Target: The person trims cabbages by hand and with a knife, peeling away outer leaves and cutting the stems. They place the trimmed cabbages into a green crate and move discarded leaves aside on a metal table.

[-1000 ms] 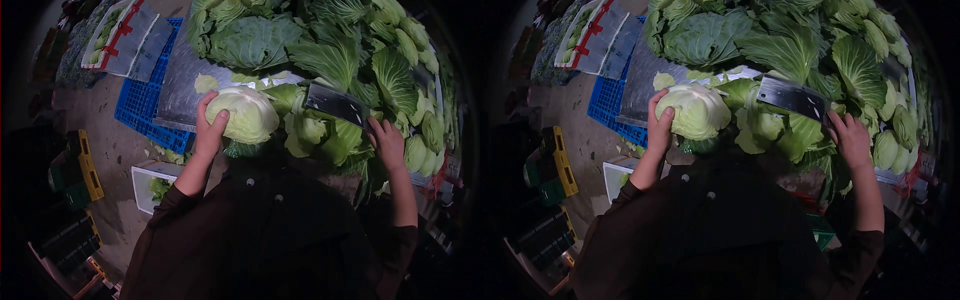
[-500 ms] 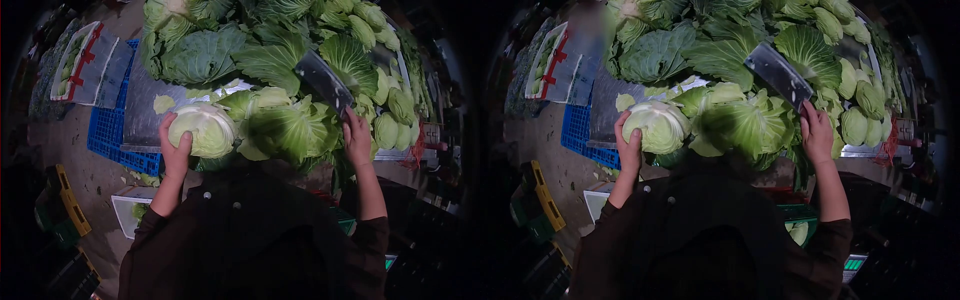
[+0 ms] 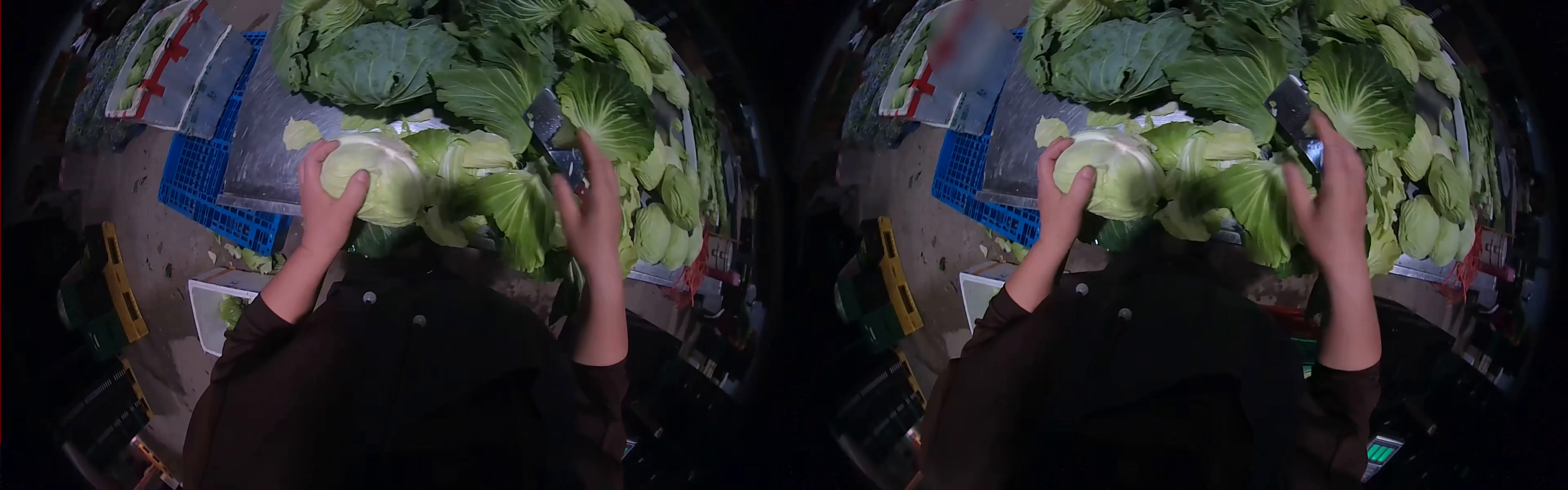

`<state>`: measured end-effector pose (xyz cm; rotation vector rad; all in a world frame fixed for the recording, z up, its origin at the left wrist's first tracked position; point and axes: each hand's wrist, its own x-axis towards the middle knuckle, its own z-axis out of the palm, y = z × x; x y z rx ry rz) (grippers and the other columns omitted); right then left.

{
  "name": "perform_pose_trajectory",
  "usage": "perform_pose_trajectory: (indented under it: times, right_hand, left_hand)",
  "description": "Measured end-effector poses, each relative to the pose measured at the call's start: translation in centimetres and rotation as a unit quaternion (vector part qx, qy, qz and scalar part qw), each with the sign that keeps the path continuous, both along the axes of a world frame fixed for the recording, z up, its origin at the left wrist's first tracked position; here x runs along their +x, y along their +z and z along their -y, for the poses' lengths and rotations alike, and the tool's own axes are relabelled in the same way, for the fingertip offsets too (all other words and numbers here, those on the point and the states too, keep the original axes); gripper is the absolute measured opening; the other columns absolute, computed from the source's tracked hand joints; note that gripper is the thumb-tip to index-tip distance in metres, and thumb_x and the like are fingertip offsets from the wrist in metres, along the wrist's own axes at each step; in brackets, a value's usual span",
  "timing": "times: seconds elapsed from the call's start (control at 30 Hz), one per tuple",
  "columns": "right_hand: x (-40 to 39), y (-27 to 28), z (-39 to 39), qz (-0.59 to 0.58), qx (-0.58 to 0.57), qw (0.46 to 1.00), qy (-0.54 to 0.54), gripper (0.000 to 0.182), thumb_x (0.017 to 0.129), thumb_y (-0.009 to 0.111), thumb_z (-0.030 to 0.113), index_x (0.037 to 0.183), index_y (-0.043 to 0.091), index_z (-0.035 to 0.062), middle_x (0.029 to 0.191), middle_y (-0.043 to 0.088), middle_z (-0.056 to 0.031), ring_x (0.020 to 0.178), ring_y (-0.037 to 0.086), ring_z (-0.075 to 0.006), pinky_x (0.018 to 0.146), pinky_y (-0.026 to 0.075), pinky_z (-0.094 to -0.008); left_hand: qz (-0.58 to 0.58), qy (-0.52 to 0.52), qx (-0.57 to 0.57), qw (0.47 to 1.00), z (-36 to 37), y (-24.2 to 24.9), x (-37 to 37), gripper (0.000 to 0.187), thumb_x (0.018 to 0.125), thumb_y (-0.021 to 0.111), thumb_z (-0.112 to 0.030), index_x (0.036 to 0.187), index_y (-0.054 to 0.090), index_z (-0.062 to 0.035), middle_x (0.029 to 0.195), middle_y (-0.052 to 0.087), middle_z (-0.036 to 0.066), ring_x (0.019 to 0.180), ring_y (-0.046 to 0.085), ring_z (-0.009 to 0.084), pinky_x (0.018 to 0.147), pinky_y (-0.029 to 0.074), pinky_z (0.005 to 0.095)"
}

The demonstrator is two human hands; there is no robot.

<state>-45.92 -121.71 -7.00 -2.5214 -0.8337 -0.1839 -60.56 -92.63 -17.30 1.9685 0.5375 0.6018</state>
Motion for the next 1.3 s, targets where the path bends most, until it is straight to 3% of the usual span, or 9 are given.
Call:
perform_pose_trajectory:
  times: [0.1,0.2,0.33,0.4,0.5,0.63,0.7,0.9,1.3]
  right_hand:
    - [-4.0,-3.1,-7.4,-0.246,0.167,0.934,0.198,0.090,0.065,0.081,0.025,0.139,0.034,0.0057,0.136,0.042,-0.0198,0.127,0.041,-0.0367,0.107,0.034,-0.0389]
    - [-4.6,-6.6,-12.8,-0.128,0.063,0.957,0.254,0.102,0.056,0.086,0.029,0.139,0.031,0.0047,0.138,0.040,-0.0198,0.127,0.041,-0.0371,0.106,0.035,-0.0394]
    - [-2.9,-7.4,-14.2,-0.199,0.136,0.947,0.214,0.098,0.059,0.085,0.028,0.137,0.032,0.0004,0.130,0.048,-0.0198,0.120,0.048,-0.0380,0.102,0.040,-0.0404]
    - [-1.3,-7.0,-13.7,-0.248,0.142,0.937,0.201,0.095,0.061,0.084,0.027,0.136,0.033,-0.0013,0.128,0.051,-0.0186,0.117,0.051,-0.0360,0.100,0.041,-0.0398]
    - [0.2,-5.6,-13.1,-0.554,0.309,0.765,0.114,0.085,0.068,0.080,0.021,0.137,0.036,-0.0005,0.130,0.050,-0.0147,0.115,0.052,-0.0241,0.099,0.040,-0.0358]
    - [-0.7,-3.6,-11.3,-0.568,0.393,0.712,0.129,0.083,0.072,0.077,0.022,0.139,0.034,-0.0002,0.132,0.048,-0.0156,0.118,0.050,-0.0249,0.101,0.039,-0.0368]
    - [0.2,-3.0,-9.8,-0.625,0.449,0.628,0.121,0.077,0.077,0.073,0.017,0.140,0.032,0.0004,0.131,0.049,-0.0151,0.121,0.049,-0.0246,0.101,0.040,-0.0366]
    - [1.9,-2.6,-4.1,-0.612,0.517,0.582,0.140,0.074,0.083,0.068,0.026,0.140,0.031,-0.0010,0.135,0.047,-0.0167,0.124,0.047,-0.0282,0.104,0.039,-0.0396]
    - [-5.0,-1.5,2.2,-0.368,0.790,0.484,-0.081,0.061,0.092,0.054,0.035,0.137,0.035,-0.0010,0.135,0.047,-0.0183,0.122,0.049,-0.0320,0.103,0.039,-0.0445]
  left_hand:
    - [-0.020,0.011,0.029,0.999,1.3,1.4,1.0,0.058,0.074,0.072,-0.025,0.120,0.046,-0.0015,0.126,0.043,0.022,0.120,0.041,0.0360,0.104,0.031,0.0433]
    - [-0.045,0.000,0.040,0.998,1.7,2.3,1.7,0.065,0.077,0.070,-0.029,0.127,0.039,-0.0008,0.129,0.041,0.022,0.122,0.040,0.0335,0.105,0.030,0.0413]
    - [0.059,-0.011,-0.246,0.967,-1.1,1.1,2.1,0.062,0.091,0.054,-0.036,0.137,0.032,0.0011,0.139,0.035,0.020,0.128,0.035,0.0289,0.107,0.027,0.0365]
    - [-0.035,0.044,-0.369,0.928,-2.5,-0.9,1.8,0.058,0.094,0.047,-0.039,0.136,0.036,-0.0023,0.134,0.040,0.013,0.125,0.039,0.0252,0.105,0.030,0.0340]
    - [0.004,-0.022,-0.412,0.911,-0.7,-0.2,2.1,0.064,0.093,0.054,-0.033,0.141,0.029,-0.0005,0.137,0.042,0.016,0.127,0.039,0.0257,0.107,0.028,0.0368]
    - [0.128,-0.121,-0.518,0.837,-0.3,3.0,2.7,0.061,0.091,0.059,-0.025,0.140,0.031,-0.0015,0.135,0.044,0.013,0.125,0.043,0.0223,0.103,0.035,0.0354]
    - [0.145,-0.179,-0.524,0.820,0.0,5.4,3.6,0.060,0.091,0.059,-0.023,0.140,0.032,-0.0011,0.135,0.045,0.013,0.124,0.045,0.0220,0.103,0.037,0.0348]
    - [0.083,-0.231,-0.442,0.863,3.5,8.6,6.9,0.051,0.093,0.056,-0.022,0.135,0.040,0.0019,0.129,0.051,0.012,0.120,0.048,0.0200,0.102,0.037,0.0336]
    - [-0.091,-0.464,-0.450,0.758,8.5,7.3,11.2,0.052,0.095,0.054,-0.025,0.139,0.037,-0.0024,0.126,0.052,0.010,0.108,0.054,0.0179,0.090,0.047,0.0321]
